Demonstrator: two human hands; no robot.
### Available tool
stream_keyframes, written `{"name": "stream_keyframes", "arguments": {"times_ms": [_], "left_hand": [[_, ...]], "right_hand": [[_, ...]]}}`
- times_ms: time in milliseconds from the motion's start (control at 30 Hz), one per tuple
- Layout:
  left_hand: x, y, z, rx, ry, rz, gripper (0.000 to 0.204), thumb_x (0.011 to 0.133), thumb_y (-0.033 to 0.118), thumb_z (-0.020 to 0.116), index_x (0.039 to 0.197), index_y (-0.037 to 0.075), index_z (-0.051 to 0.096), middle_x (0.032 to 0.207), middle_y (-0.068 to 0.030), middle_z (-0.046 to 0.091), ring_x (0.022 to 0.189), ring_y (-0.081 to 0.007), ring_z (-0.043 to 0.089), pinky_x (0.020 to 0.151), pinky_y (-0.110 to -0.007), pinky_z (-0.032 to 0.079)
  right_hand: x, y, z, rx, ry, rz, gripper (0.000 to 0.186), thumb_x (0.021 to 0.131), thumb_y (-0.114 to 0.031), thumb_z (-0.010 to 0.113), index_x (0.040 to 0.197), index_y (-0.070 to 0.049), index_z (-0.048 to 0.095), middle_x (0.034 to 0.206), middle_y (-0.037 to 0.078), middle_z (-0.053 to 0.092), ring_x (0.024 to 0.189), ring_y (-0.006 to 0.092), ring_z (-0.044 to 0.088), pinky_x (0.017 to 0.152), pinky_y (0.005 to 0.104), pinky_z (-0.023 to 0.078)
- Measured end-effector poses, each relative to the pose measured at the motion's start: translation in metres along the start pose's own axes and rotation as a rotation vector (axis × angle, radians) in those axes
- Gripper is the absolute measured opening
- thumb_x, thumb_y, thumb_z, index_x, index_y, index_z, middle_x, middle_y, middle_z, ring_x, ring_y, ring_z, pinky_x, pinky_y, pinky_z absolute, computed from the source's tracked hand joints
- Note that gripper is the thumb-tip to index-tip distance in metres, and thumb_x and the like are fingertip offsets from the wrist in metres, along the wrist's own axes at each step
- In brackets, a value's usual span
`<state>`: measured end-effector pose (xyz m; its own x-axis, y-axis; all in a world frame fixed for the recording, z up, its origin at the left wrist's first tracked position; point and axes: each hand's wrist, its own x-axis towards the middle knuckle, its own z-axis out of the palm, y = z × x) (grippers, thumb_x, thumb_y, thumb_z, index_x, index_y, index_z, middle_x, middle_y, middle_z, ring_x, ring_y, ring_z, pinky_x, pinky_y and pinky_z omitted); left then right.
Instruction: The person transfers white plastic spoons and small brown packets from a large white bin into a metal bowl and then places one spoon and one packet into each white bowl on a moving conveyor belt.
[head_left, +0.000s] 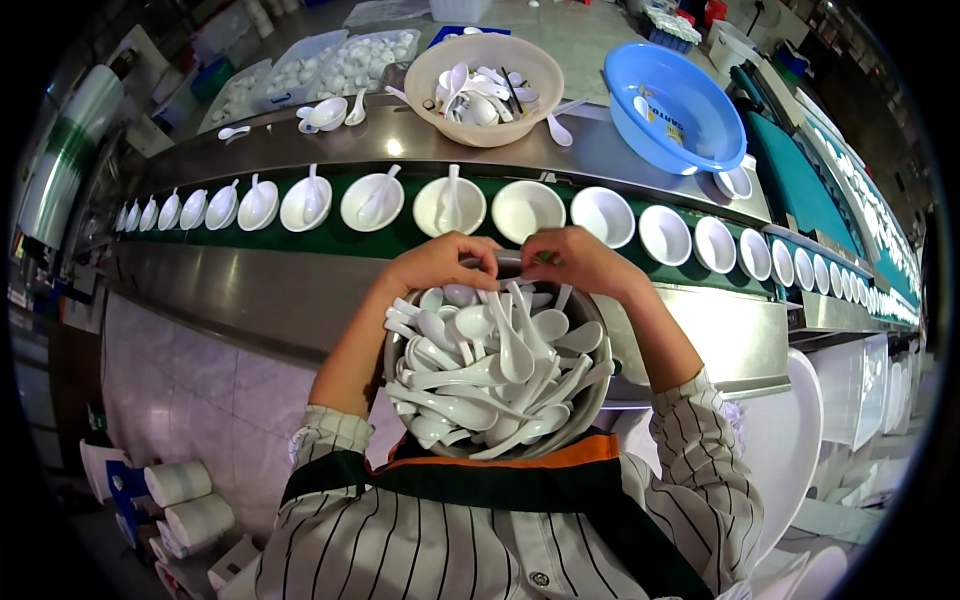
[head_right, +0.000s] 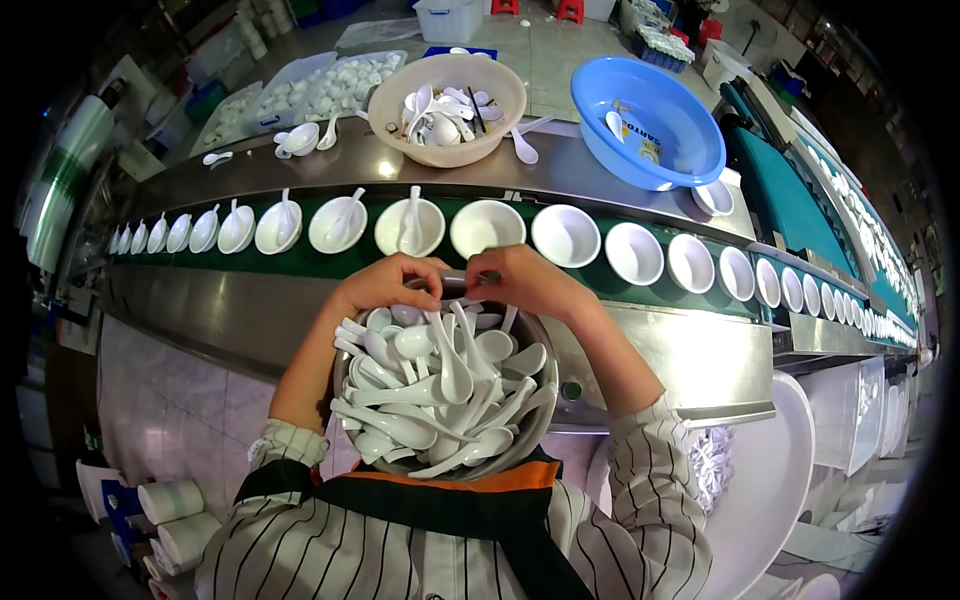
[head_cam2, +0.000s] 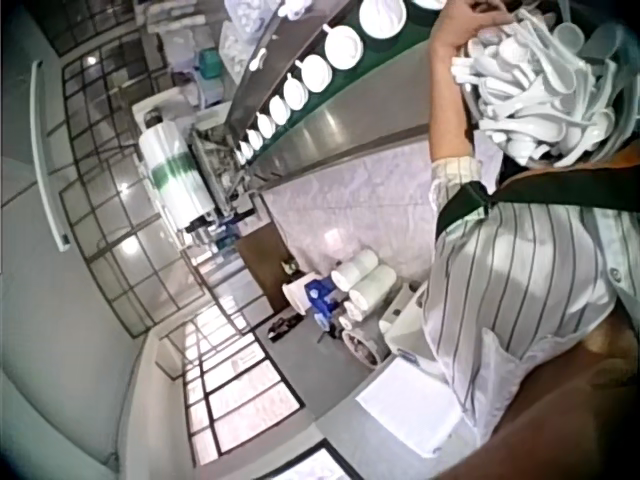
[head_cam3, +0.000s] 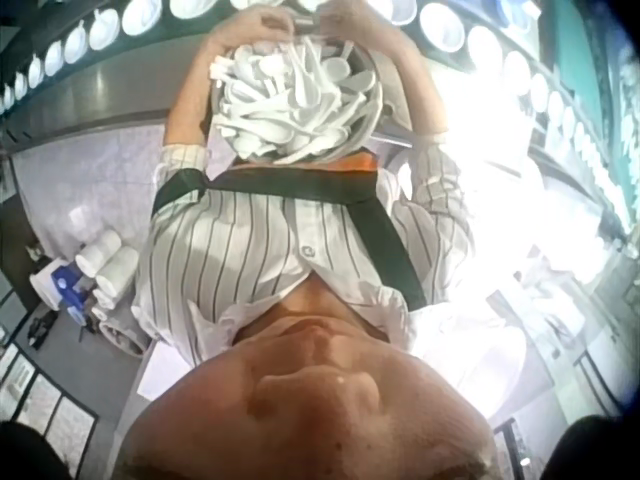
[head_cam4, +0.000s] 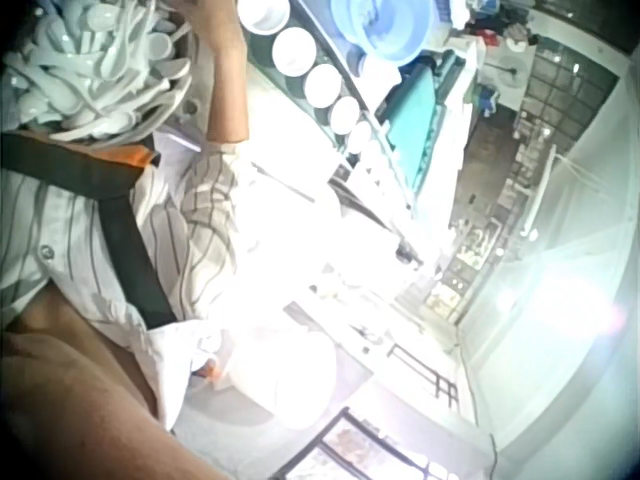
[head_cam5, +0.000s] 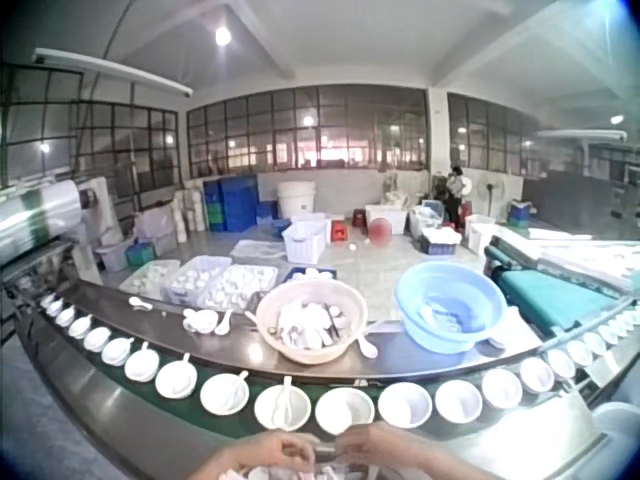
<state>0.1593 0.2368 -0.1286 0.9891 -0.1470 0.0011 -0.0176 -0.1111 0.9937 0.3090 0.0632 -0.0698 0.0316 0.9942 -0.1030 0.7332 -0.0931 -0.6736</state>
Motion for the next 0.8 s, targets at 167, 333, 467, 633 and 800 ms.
{"name": "stream_keyframes", "arguments": {"times_ms": [167, 333, 467, 633, 800], "left_hand": [[-0.005, 0.007, -0.014, -0.301, 0.227, 0.113, 0.005, 0.080, 0.009, 0.057, 0.082, 0.004, 0.058, 0.107, -0.0113, 0.057, 0.093, -0.0140, 0.053, 0.086, -0.028, 0.040], [0.011, 0.018, -0.047, -0.355, 0.622, 0.241, 0.012, 0.090, 0.015, 0.049, 0.086, 0.003, 0.050, 0.082, -0.0113, 0.061, 0.056, -0.0098, 0.053, 0.047, -0.020, 0.044], [0.024, -0.019, -0.053, -0.133, 0.885, 0.155, 0.015, 0.086, 0.013, 0.056, 0.077, 0.002, 0.050, 0.063, -0.0051, 0.058, 0.050, -0.0086, 0.053, 0.045, -0.020, 0.043], [0.027, -0.052, -0.085, 0.317, 0.969, -0.047, 0.021, 0.078, 0.019, 0.066, 0.080, 0.002, 0.053, 0.062, -0.0049, 0.056, 0.050, -0.0101, 0.053, 0.042, -0.024, 0.039], [0.024, -0.045, -0.081, 1.229, 1.370, 0.078, 0.040, 0.072, 0.029, 0.071, 0.098, 0.002, 0.058, 0.075, -0.0089, 0.061, 0.071, -0.0177, 0.058, 0.064, -0.029, 0.046]], "right_hand": [[-0.002, -0.005, -0.002, 0.111, 0.206, -0.015, 0.018, 0.073, -0.009, 0.066, 0.088, -0.001, 0.060, 0.091, 0.009, 0.058, 0.074, 0.0203, 0.059, 0.064, 0.0290, 0.047], [-0.012, -0.031, 0.000, -0.184, 0.316, -0.061, 0.024, 0.072, -0.018, 0.068, 0.091, -0.004, 0.061, 0.091, 0.010, 0.059, 0.070, 0.0249, 0.060, 0.063, 0.0310, 0.048], [-0.018, -0.055, 0.011, -0.260, 0.158, 0.048, 0.038, 0.068, -0.029, 0.071, 0.097, -0.008, 0.060, 0.083, 0.009, 0.062, 0.071, 0.0257, 0.061, 0.064, 0.0330, 0.048], [-0.011, -0.068, 0.010, -0.256, 0.052, 0.098, 0.036, 0.069, -0.029, 0.070, 0.095, -0.006, 0.059, 0.077, 0.011, 0.062, 0.068, 0.0253, 0.060, 0.062, 0.0322, 0.047], [0.001, -0.061, -0.013, 0.250, 0.180, 0.140, 0.018, 0.074, -0.005, 0.066, 0.089, -0.001, 0.055, 0.069, 0.007, 0.061, 0.060, 0.0104, 0.057, 0.054, 0.0246, 0.045]]}}
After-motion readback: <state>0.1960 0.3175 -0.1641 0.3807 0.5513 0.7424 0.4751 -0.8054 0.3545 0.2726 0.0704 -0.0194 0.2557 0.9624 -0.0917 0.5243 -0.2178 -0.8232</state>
